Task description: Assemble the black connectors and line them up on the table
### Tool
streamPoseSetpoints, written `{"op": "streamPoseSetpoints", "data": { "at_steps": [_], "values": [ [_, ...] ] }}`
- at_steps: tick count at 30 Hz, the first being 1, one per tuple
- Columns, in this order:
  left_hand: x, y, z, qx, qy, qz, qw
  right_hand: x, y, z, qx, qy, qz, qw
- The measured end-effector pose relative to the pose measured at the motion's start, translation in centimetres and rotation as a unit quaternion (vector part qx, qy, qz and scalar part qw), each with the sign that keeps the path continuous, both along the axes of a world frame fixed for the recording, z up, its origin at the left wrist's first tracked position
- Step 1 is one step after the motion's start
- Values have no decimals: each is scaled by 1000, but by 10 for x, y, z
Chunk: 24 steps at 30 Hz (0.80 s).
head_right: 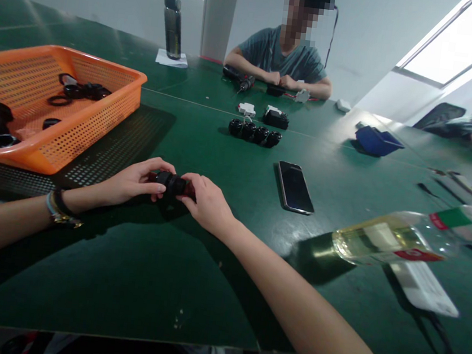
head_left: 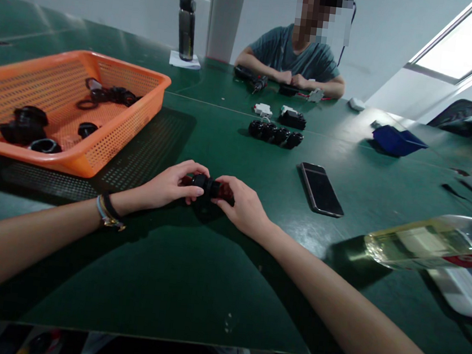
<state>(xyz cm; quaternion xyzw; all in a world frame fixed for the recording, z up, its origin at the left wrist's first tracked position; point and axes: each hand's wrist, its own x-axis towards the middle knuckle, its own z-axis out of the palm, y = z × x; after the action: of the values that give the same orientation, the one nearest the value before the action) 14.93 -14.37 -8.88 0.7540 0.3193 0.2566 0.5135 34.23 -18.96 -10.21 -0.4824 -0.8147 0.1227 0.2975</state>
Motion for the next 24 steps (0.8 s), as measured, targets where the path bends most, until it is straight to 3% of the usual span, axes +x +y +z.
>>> {"op": "streamPoseSetpoints", "data": {
  "at_steps": [24],
  "values": [
    [1, -1, 0, -15, -12, -2, 1000, 0, 0, 2, -9, -10, -6, 1000]
  ]
}}
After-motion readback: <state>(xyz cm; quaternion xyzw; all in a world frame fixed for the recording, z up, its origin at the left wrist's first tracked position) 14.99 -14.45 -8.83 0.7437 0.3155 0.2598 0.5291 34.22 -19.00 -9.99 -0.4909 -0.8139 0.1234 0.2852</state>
